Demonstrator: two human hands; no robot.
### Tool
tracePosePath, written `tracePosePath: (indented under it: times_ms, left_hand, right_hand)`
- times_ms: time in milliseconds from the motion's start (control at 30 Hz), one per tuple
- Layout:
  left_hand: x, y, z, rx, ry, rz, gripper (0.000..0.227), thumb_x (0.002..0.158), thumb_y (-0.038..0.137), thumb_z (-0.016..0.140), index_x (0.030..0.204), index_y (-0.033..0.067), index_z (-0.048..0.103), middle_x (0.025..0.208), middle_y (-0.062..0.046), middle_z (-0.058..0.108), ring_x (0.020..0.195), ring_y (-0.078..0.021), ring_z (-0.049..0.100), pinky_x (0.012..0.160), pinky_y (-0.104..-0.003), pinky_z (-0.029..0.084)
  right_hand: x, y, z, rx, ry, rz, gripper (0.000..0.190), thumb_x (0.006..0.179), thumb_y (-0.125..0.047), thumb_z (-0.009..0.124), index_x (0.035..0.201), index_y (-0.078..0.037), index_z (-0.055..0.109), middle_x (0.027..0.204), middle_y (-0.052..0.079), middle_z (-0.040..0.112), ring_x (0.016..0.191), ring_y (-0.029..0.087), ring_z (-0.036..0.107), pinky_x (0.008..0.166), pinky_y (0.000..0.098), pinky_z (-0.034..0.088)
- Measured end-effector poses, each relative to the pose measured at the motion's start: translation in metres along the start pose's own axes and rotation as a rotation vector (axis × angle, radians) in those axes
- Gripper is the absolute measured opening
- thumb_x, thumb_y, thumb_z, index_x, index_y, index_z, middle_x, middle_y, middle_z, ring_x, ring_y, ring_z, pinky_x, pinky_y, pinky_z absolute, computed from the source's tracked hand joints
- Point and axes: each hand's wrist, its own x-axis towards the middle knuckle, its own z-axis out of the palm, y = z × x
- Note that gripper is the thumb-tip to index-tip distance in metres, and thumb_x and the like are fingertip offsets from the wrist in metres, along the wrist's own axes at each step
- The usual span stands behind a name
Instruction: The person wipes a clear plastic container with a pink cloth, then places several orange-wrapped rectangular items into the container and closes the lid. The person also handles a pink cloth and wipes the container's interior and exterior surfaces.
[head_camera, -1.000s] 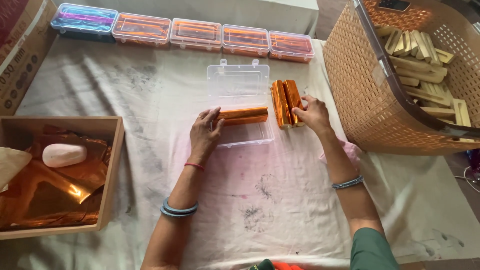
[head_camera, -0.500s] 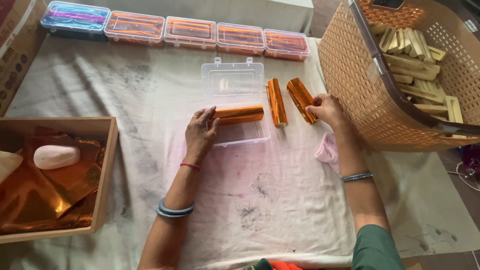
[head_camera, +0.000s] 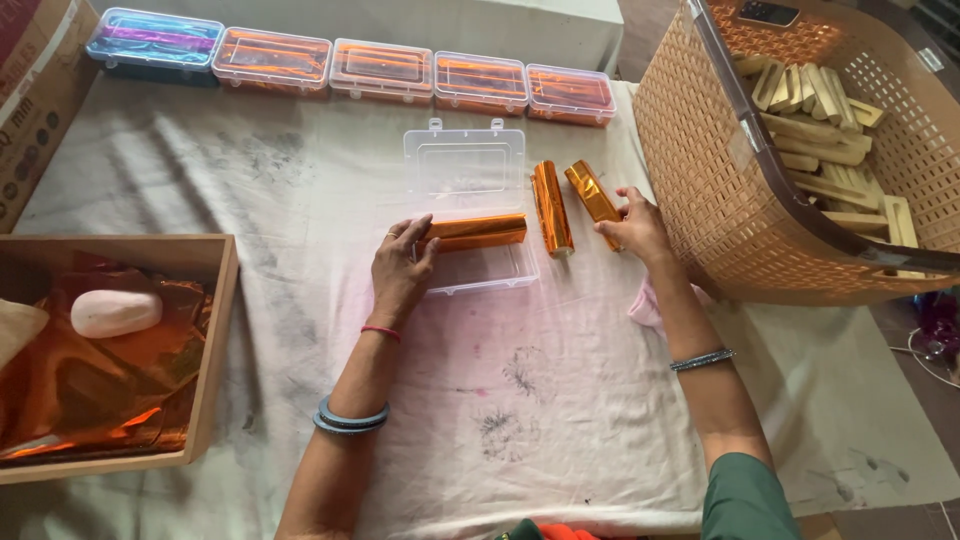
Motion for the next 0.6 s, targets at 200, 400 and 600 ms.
tracePosePath:
  times_ms: [200, 400, 600]
  left_hand:
    - [0.0, -0.003, 0.0, -0.003, -0.004, -0.001, 0.039, 0.093, 0.03, 0.072, 0.131, 0.0234, 0.071, 0.131, -0.011, 0.066, 0.108, -0.0261, 0.07, 0.09, -0.037, 0.058]
    - [0.002, -0.005, 0.005, 0.001, 0.027, 0.07, 0.039, 0.093, 0.028, 0.073, 0.13, 0.0196, 0.072, 0.13, -0.015, 0.067, 0.108, -0.0294, 0.069, 0.092, -0.039, 0.057]
    - [0.004, -0.007, 0.004, 0.0, 0.037, 0.016, 0.038, 0.093, 0.03, 0.071, 0.13, 0.0202, 0.072, 0.13, -0.013, 0.067, 0.107, -0.0277, 0.07, 0.093, -0.038, 0.057]
  right_hand:
    - [0.021, 0.023, 0.016, -0.039, 0.041, -0.053, 0.073, 0.079, -0.035, 0.089, 0.138, -0.003, 0.06, 0.117, 0.019, 0.073, 0.103, 0.03, 0.073, 0.09, 0.0407, 0.058]
    - [0.02, 0.022, 0.012, -0.007, 0.052, -0.082, 0.049, 0.078, -0.035, 0.087, 0.114, -0.004, 0.076, 0.099, 0.018, 0.078, 0.089, 0.027, 0.076, 0.083, 0.038, 0.059]
    - [0.02, 0.04, 0.0, 0.347, -0.107, -0.098, 0.041, 0.083, -0.024, 0.083, 0.115, 0.001, 0.075, 0.095, 0.014, 0.076, 0.081, 0.02, 0.072, 0.073, 0.034, 0.058]
